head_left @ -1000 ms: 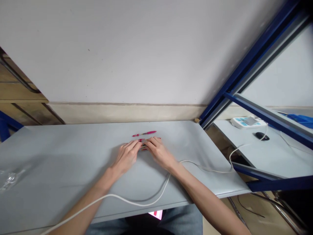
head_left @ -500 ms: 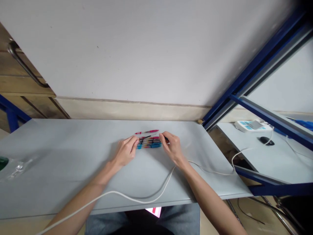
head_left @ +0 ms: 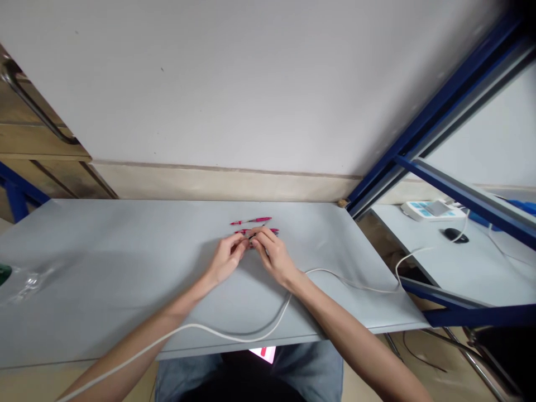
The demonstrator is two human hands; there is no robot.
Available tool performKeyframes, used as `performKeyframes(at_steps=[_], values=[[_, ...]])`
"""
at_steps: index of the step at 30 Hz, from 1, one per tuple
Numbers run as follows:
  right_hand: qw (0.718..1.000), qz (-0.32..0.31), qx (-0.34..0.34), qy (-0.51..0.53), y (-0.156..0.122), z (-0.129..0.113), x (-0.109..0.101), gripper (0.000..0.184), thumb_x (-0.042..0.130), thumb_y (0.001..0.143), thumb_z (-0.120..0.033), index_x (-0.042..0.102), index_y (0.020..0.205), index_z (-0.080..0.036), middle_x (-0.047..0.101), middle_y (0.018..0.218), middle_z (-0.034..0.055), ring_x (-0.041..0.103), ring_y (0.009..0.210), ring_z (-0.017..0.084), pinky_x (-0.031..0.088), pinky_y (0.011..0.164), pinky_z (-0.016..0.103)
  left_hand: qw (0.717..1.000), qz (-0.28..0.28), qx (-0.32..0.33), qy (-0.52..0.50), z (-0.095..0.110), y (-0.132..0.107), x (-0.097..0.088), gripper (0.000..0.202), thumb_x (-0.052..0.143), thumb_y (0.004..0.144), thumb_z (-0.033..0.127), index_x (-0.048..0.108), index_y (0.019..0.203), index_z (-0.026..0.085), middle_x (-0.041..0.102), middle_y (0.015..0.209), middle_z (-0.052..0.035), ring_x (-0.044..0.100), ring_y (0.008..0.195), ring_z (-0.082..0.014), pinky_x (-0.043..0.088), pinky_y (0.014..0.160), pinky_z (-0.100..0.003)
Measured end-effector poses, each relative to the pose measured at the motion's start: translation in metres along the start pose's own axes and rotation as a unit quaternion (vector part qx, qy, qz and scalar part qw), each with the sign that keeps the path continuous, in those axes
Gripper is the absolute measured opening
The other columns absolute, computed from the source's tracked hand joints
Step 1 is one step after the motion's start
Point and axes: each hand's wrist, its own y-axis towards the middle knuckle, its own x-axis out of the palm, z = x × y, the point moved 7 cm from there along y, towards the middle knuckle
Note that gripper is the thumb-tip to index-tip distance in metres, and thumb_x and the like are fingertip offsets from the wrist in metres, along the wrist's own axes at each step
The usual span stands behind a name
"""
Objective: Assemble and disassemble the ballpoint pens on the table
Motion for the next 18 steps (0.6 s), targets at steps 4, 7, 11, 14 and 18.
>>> performKeyframes(at_steps=[4, 7, 11, 14, 18], values=[[1.0, -0.021, 0.007, 0.006, 0.001, 0.005, 0.002, 0.026, 0.035, 0.108, -0.027, 0.056, 0.094, -0.021, 0.059, 0.107, 0.0095, 0.06, 0.093, 0.019, 0.05, 0.086, 0.032, 0.998, -0.04, -0.019, -0.054, -0.001, 0.001, 0.007, 0.038, 0.054, 0.095, 0.053, 0.056, 0.085, 0.016, 0.054, 0.062, 0.0025, 0.049, 0.052, -0.0098, 0.037, 0.051, -0.021], [0.999, -0.003, 0.027, -0.02, 0.006, 0.013, -0.01, 0.029, 0.035, 0.108, -0.03, 0.054, 0.088, -0.021, 0.056, 0.095, 0.0074, 0.056, 0.085, 0.019, 0.048, 0.08, 0.031, 0.996, -0.072, -0.031, -0.046, -0.002, -0.002, 0.012, 0.033, 0.054, 0.096, 0.051, 0.054, 0.096, 0.017, 0.062, 0.065, 0.0014, 0.051, 0.049, -0.0101, 0.04, 0.05, -0.021], [0.993, 0.094, 0.062, -0.048, 0.012, 0.025, -0.049, 0.033, 0.037, 0.108, -0.034, 0.052, 0.082, -0.021, 0.055, 0.089, 0.0062, 0.053, 0.08, 0.019, 0.044, 0.077, 0.031, 0.997, -0.03, -0.031, 0.07, -0.003, -0.005, 0.003, 0.02, 0.052, 0.096, 0.041, 0.048, 0.092, 0.022, 0.057, 0.056, 0.0074, 0.044, 0.042, -0.0083, 0.033, 0.049, -0.019], [0.997, -0.029, 0.073, 0.01, 0.014, 0.025, -0.044, 0.035, 0.039, 0.107, -0.036, 0.055, 0.08, -0.02, 0.056, 0.079, 0.0022, 0.052, 0.073, 0.017, 0.042, 0.071, 0.029, 0.99, -0.005, -0.031, 0.138, -0.001, -0.006, -0.002, 0.013, 0.051, 0.094, 0.032, 0.046, 0.086, 0.022, 0.049, 0.049, 0.0098, 0.04, 0.041, -0.0086, 0.029, 0.049, -0.02], [0.969, -0.227, 0.075, 0.065, 0.002, 0.013, -0.008, 0.034, 0.042, 0.106, -0.031, 0.057, 0.078, -0.019, 0.057, 0.072, -0.0008, 0.049, 0.065, 0.014, 0.04, 0.064, 0.026, 0.979, -0.001, -0.056, 0.196, 0.001, -0.007, -0.004, 0.012, 0.055, 0.083, 0.02, 0.044, 0.078, 0.022, 0.046, 0.046, 0.0105, 0.035, 0.042, -0.0085, 0.026, 0.049, -0.021]])
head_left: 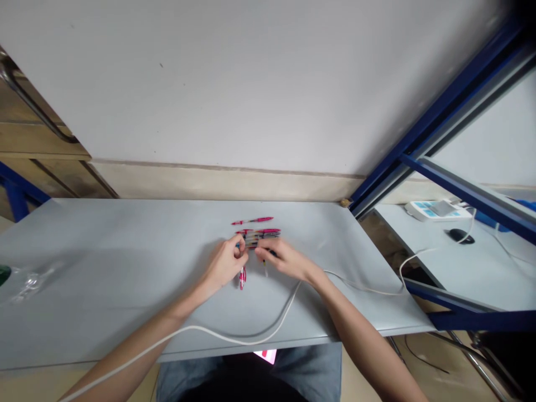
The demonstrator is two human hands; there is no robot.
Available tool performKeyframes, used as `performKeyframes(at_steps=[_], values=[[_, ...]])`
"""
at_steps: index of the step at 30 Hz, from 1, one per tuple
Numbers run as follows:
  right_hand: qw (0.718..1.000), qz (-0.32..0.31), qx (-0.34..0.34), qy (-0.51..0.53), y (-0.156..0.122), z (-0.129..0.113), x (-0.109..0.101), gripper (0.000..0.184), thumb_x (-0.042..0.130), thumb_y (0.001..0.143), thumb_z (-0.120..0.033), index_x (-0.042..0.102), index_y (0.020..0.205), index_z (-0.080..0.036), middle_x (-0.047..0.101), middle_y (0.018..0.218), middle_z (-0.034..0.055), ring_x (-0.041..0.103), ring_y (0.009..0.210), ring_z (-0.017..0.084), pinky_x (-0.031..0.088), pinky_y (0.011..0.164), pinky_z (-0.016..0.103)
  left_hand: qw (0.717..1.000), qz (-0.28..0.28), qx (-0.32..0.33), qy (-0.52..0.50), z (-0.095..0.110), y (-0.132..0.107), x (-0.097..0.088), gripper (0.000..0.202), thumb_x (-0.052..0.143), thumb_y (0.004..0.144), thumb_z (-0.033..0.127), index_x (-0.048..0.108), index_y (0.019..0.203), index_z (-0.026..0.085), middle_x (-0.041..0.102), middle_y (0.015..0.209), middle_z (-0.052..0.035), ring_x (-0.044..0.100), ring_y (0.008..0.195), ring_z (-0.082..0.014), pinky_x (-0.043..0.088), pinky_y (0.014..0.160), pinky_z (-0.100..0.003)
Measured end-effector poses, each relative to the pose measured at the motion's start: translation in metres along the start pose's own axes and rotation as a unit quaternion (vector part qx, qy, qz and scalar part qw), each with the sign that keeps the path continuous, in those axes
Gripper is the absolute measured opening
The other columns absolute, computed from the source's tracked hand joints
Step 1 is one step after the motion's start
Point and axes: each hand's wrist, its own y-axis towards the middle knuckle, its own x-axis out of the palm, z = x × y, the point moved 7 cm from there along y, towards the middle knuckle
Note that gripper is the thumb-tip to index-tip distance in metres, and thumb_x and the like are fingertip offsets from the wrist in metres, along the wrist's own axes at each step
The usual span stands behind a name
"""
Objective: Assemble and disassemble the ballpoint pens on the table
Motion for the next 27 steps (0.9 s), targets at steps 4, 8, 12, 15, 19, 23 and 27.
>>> performKeyframes(at_steps=[4, 8, 12, 15, 19, 23, 27], values=[[0.993, -0.114, 0.03, 0.021, 0.0, 0.002, 0.03, 0.026, 0.046, 0.101, -0.019, 0.058, 0.078, -0.016, 0.059, 0.07, -0.001, 0.048, 0.061, 0.011, 0.039, 0.062, 0.024, 0.997, -0.007, -0.014, 0.075, 0.001, -0.002, -0.001, 0.011, 0.055, 0.08, 0.017, 0.046, 0.075, 0.022, 0.045, 0.047, 0.0104, 0.034, 0.045, -0.0089, 0.024, 0.05, -0.022], [0.985, -0.155, 0.051, 0.063, -0.003, 0.002, 0.035, 0.023, 0.047, 0.101, -0.019, 0.059, 0.081, -0.016, 0.058, 0.069, -0.0011, 0.051, 0.062, 0.011, 0.041, 0.061, 0.023, 0.991, -0.018, -0.022, 0.132, 0.001, -0.002, -0.001, 0.008, 0.056, 0.081, 0.018, 0.05, 0.078, 0.022, 0.048, 0.05, 0.0091, 0.038, 0.048, -0.0102, 0.024, 0.053, -0.023], [0.981, -0.169, 0.058, 0.081, -0.005, 0.0, 0.032, 0.025, 0.048, 0.102, -0.025, 0.062, 0.083, -0.016, 0.057, 0.069, -0.0008, 0.05, 0.061, 0.011, 0.042, 0.06, 0.023, 0.981, -0.031, -0.021, 0.189, 0.001, -0.003, 0.002, 0.003, 0.056, 0.086, 0.022, 0.056, 0.084, 0.024, 0.056, 0.055, 0.0061, 0.051, 0.055, -0.0136, 0.028, 0.058, -0.024], [0.987, -0.143, 0.028, 0.072, -0.003, 0.002, 0.026, 0.023, 0.053, 0.101, -0.026, 0.067, 0.086, -0.016, 0.064, 0.078, 0.002, 0.055, 0.07, 0.013, 0.045, 0.068, 0.024, 0.96, -0.039, -0.018, 0.278, 0.001, -0.005, 0.004, 0.01, 0.052, 0.094, 0.029, 0.061, 0.091, 0.025, 0.067, 0.069, 0.0005, 0.063, 0.068, -0.019, 0.032, 0.061, -0.026], [0.993, -0.097, 0.011, 0.072, -0.001, 0.013, 0.02, 0.013, 0.061, 0.094, -0.018, 0.074, 0.092, -0.017, 0.072, 0.092, 0.0049, 0.063, 0.083, 0.016, 0.047, 0.079, 0.027, 0.919, -0.062, 0.009, 0.389, 0.003, -0.008, 0.009, 0.024, 0.041, 0.102, 0.034, 0.063, 0.104, 0.025, 0.072, 0.081, -0.0056, 0.07, 0.079, -0.0258, 0.035, 0.063, -0.03], [0.993, -0.065, 0.065, 0.072, 0.0, 0.024, 0.021, 0.008, 0.067, 0.089, -0.015, 0.072, 0.095, -0.017, 0.07, 0.082, 0.0015, 0.061, 0.074, 0.015, 0.046, 0.07, 0.025, 0.911, -0.071, 0.024, 0.405, 0.002, -0.009, 0.011, 0.023, 0.043, 0.101, 0.031, 0.061, 0.115, 0.025, 0.073, 0.085, -0.0064, 0.071, 0.083, -0.027, 0.038, 0.064, -0.031], [0.992, -0.069, 0.075, 0.073, 0.002, 0.02, 0.027, 0.017, 0.074, 0.088, -0.031, 0.069, 0.083, -0.016, 0.061, 0.068, -0.002, 0.051, 0.062, 0.012, 0.039, 0.06, 0.022, 0.914, -0.066, 0.018, 0.4, -0.002, -0.007, 0.009, 0.024, 0.044, 0.101, 0.03, 0.059, 0.119, 0.025, 0.073, 0.088, -0.007, 0.071, 0.085, -0.0274, 0.041, 0.067, -0.031]])
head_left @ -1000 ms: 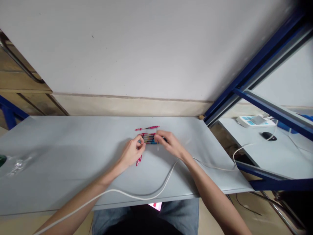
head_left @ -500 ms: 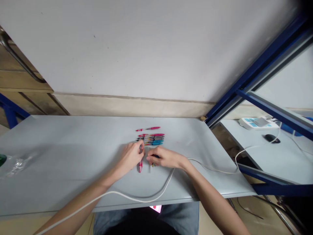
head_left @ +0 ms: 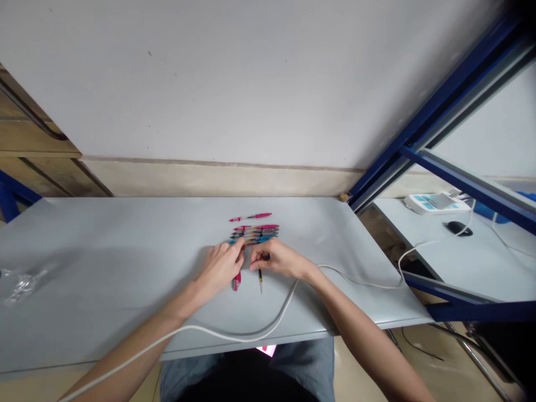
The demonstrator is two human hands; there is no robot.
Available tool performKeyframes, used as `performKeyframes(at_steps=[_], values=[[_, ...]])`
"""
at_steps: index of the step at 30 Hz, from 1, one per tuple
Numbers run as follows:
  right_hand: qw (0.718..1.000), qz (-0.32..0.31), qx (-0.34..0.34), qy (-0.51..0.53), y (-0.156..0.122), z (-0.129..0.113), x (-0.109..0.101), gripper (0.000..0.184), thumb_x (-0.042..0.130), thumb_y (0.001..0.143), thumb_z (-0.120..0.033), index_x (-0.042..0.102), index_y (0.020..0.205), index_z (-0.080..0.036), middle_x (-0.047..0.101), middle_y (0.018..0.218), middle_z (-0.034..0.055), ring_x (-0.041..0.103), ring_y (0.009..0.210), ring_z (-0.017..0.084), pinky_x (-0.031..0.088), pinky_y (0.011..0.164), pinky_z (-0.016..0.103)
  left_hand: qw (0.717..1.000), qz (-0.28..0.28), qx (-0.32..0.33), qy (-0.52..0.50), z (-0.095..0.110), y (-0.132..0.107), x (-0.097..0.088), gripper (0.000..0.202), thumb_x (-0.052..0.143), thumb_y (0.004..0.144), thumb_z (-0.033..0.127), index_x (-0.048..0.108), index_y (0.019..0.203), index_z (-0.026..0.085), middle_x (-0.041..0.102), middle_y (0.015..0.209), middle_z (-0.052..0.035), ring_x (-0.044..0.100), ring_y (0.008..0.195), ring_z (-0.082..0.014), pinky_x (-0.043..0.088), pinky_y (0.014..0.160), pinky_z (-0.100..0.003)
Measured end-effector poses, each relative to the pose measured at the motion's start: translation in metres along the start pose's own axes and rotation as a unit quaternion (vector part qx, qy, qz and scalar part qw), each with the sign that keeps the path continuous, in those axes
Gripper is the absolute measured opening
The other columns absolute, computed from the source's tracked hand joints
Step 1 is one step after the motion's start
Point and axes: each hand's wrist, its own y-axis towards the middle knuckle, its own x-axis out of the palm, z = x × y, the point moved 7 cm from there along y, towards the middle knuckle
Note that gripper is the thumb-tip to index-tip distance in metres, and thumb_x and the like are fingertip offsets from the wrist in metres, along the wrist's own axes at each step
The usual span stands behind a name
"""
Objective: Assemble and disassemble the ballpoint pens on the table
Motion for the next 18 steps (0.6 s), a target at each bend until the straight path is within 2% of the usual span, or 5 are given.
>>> performKeyframes(at_steps=[4, 7, 9, 15, 18], values=[[0.999, 0.014, 0.001, -0.035, -0.001, -0.006, -0.006, 0.02, 0.071, 0.091, -0.036, 0.069, 0.089, -0.016, 0.058, 0.068, -0.0031, 0.046, 0.061, 0.011, 0.036, 0.06, 0.023, 1.0, -0.002, 0.006, -0.006, -0.001, 0.001, 0.001, 0.022, 0.045, 0.099, 0.027, 0.06, 0.116, 0.024, 0.073, 0.087, -0.0077, 0.071, 0.084, -0.0275, 0.044, 0.068, -0.031], [0.997, 0.056, 0.016, -0.055, -0.005, -0.006, -0.021, 0.019, 0.058, 0.097, -0.026, 0.065, 0.083, -0.016, 0.056, 0.067, -0.0032, 0.043, 0.061, 0.011, 0.034, 0.06, 0.024, 1.0, 0.006, 0.017, -0.007, 0.0, 0.0, 0.0, 0.023, 0.044, 0.1, 0.027, 0.061, 0.115, 0.024, 0.072, 0.084, -0.0076, 0.071, 0.08, -0.0268, 0.045, 0.068, -0.031], [0.995, 0.067, 0.038, -0.068, -0.008, -0.001, -0.025, 0.021, 0.053, 0.096, -0.019, 0.06, 0.076, -0.016, 0.054, 0.062, -0.0037, 0.042, 0.057, 0.011, 0.033, 0.058, 0.024, 1.0, 0.011, 0.023, -0.003, 0.002, -0.001, -0.001, 0.025, 0.042, 0.101, 0.028, 0.061, 0.116, 0.024, 0.072, 0.084, -0.0071, 0.071, 0.08, -0.0264, 0.045, 0.069, -0.031], [0.987, 0.044, 0.146, -0.053, -0.015, 0.025, -0.009, 0.011, 0.051, 0.088, -0.011, 0.057, 0.083, -0.018, 0.061, 0.057, -0.0037, 0.053, 0.046, 0.011, 0.038, 0.054, 0.022, 1.0, 0.006, 0.028, 0.013, 0.006, -0.001, -0.001, 0.025, 0.043, 0.101, 0.028, 0.061, 0.117, 0.025, 0.072, 0.084, -0.006, 0.071, 0.08, -0.0251, 0.046, 0.07, -0.031], [0.985, 0.054, 0.142, -0.081, -0.015, 0.02, -0.006, 0.01, 0.053, 0.085, -0.01, 0.057, 0.082, -0.018, 0.063, 0.059, -0.0033, 0.056, 0.047, 0.011, 0.039, 0.057, 0.022, 1.0, 0.007, 0.025, 0.017, 0.006, 0.0, -0.001, 0.024, 0.042, 0.1, 0.027, 0.062, 0.114, 0.025, 0.073, 0.083, -0.0058, 0.071, 0.079, -0.0245, 0.046, 0.069, -0.03]])
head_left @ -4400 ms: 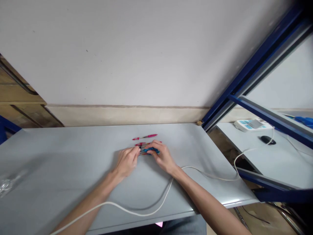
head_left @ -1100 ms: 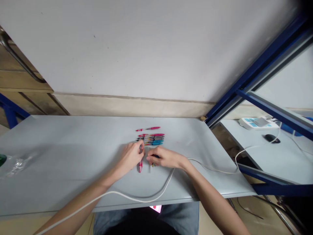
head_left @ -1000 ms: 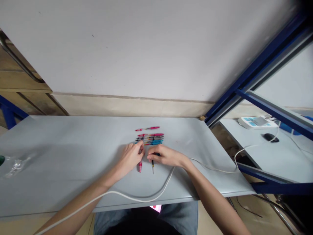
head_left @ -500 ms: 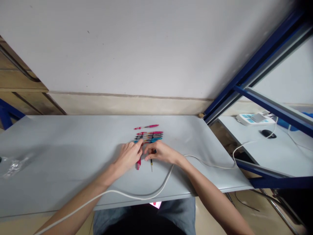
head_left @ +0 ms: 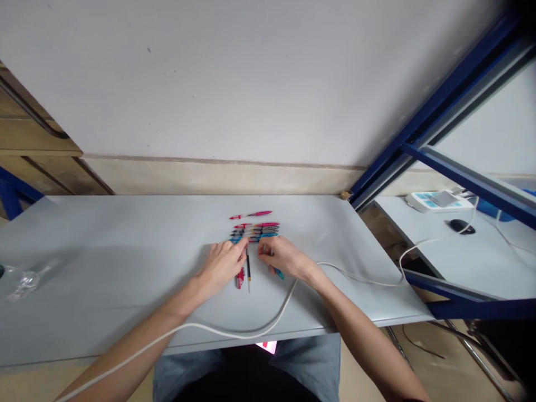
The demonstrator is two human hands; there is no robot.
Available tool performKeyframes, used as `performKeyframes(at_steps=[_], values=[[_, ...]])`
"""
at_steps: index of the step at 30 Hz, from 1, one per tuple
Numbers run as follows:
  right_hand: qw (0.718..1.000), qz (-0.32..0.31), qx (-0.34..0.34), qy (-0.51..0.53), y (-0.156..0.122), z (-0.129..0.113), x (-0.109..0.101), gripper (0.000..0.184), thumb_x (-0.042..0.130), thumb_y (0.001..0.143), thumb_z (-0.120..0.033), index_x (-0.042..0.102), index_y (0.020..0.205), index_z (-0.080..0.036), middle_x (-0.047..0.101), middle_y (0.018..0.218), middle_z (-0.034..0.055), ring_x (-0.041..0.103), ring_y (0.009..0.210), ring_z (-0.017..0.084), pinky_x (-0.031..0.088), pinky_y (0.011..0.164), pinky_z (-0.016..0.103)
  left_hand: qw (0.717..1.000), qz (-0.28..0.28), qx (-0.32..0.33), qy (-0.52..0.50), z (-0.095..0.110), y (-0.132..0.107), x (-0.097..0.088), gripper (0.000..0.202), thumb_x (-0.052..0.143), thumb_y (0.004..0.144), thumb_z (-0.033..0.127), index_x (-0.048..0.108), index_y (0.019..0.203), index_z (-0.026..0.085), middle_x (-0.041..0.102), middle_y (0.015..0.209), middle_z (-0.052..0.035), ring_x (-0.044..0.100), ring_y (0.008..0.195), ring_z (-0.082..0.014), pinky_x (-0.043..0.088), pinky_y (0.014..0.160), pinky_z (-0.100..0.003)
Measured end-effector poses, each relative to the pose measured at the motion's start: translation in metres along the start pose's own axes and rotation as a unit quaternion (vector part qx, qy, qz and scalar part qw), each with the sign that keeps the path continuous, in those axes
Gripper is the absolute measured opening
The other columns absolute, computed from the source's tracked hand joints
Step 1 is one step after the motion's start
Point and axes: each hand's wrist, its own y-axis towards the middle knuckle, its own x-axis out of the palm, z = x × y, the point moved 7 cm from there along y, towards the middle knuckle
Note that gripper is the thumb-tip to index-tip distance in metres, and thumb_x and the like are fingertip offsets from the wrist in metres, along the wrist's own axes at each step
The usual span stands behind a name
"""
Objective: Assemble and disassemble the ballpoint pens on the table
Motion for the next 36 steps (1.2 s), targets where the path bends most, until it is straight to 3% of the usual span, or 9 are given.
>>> performKeyframes(at_steps=[6, 11, 16, 19, 22, 25, 27, 32, 36], values=[[0.997, 0.027, -0.032, -0.069, -0.004, -0.02, -0.005, 0.01, 0.057, 0.084, -0.009, 0.059, 0.084, -0.019, 0.062, 0.061, -0.0023, 0.051, 0.05, 0.011, 0.034, 0.058, 0.024, 1.0, 0.011, 0.01, -0.015, 0.001, 0.0, 0.001, 0.023, 0.045, 0.096, 0.022, 0.064, 0.108, 0.025, 0.073, 0.081, -0.0054, 0.071, 0.077, -0.0244, 0.045, 0.069, -0.03], [0.989, 0.071, -0.029, -0.125, 0.0, -0.022, -0.008, 0.016, 0.06, 0.083, -0.005, 0.057, 0.075, -0.018, 0.063, 0.069, 0.0009, 0.051, 0.061, 0.013, 0.029, 0.058, 0.026, 0.999, 0.012, 0.004, -0.029, -0.001, 0.001, 0.002, 0.025, 0.046, 0.095, 0.022, 0.065, 0.111, 0.025, 0.073, 0.081, -0.0054, 0.071, 0.076, -0.024, 0.045, 0.069, -0.03], [0.984, 0.084, -0.016, -0.158, 0.001, -0.019, -0.011, 0.012, 0.063, 0.088, -0.012, 0.059, 0.08, -0.018, 0.06, 0.07, 0.0014, 0.048, 0.061, 0.014, 0.027, 0.058, 0.028, 0.998, 0.019, 0.002, -0.052, 0.0, 0.001, -0.003, 0.022, 0.046, 0.097, 0.025, 0.066, 0.105, 0.026, 0.071, 0.075, -0.002, 0.069, 0.072, -0.0216, 0.041, 0.064, -0.027], [0.973, 0.131, -0.024, -0.187, 0.0, -0.022, -0.021, 0.006, 0.06, 0.096, -0.019, 0.062, 0.091, -0.018, 0.065, 0.085, 0.0052, 0.054, 0.07, 0.017, 0.031, 0.06, 0.028, 0.995, 0.054, -0.016, -0.084, -0.005, 0.001, -0.009, 0.023, 0.046, 0.097, 0.026, 0.067, 0.106, 0.027, 0.071, 0.073, 0.0001, 0.067, 0.068, -0.0194, 0.039, 0.063, -0.027], [0.957, 0.173, -0.059, -0.227, 0.003, -0.021, -0.03, 0.011, 0.059, 0.097, -0.016, 0.063, 0.106, -0.018, 0.063, 0.105, 0.0083, 0.058, 0.09, 0.021, 0.039, 0.07, 0.028, 0.982, 0.125, -0.021, -0.141, -0.013, 0.002, -0.017, 0.022, 0.047, 0.097, 0.022, 0.067, 0.105, 0.025, 0.073, 0.085, 0.0, 0.066, 0.073, -0.0171, 0.042, 0.068, -0.027], [0.946, 0.175, -0.086, -0.259, 0.011, -0.012, -0.031, 0.013, 0.064, 0.094, -0.012, 0.065, 0.106, -0.017, 0.06, 0.107, 0.0091, 0.056, 0.1, 0.023, 0.043, 0.081, 0.031, 0.962, 0.198, 0.023, -0.185, -0.016, 0.004, -0.026, 0.02, 0.047, 0.095, 0.014, 0.065, 0.097, 0.021, 0.07, 0.098, -0.0036, 0.064, 0.091, -0.0183, 0.046, 0.083, -0.029], [0.946, 0.163, -0.096, -0.262, 0.015, -0.006, -0.03, 0.012, 0.067, 0.093, -0.013, 0.066, 0.104, -0.017, 0.06, 0.105, 0.0088, 0.056, 0.099, 0.023, 0.044, 0.084, 0.032, 0.953, 0.22, 0.062, -0.202, -0.016, 0.006, -0.028, 0.02, 0.046, 0.095, 0.011, 0.064, 0.094, 0.019, 0.066, 0.1, -0.0059, 0.06, 0.099, -0.0199, 0.047, 0.09, -0.031], [0.94, 0.139, -0.135, -0.28, 0.014, -0.008, -0.026, 0.024, 0.07, 0.091, -0.015, 0.064, 0.114, -0.018, 0.059, 0.112, 0.0094, 0.056, 0.097, 0.022, 0.044, 0.088, 0.034, 0.944, 0.217, 0.121, -0.215, -0.011, 0.007, -0.027, 0.022, 0.044, 0.097, 0.01, 0.063, 0.103, 0.018, 0.06, 0.105, -0.0072, 0.056, 0.104, -0.0208, 0.047, 0.096, -0.035], [0.935, 0.128, -0.163, -0.288, 0.012, -0.015, -0.023, 0.015, 0.064, 0.095, -0.014, 0.065, 0.108, -0.019, 0.061, 0.106, 0.0079, 0.056, 0.096, 0.021, 0.043, 0.086, 0.033, 0.946, 0.205, 0.144, -0.207, -0.006, 0.007, -0.023, 0.021, 0.044, 0.098, 0.013, 0.062, 0.108, 0.018, 0.059, 0.108, -0.0074, 0.056, 0.105, -0.0209, 0.048, 0.097, -0.037]])
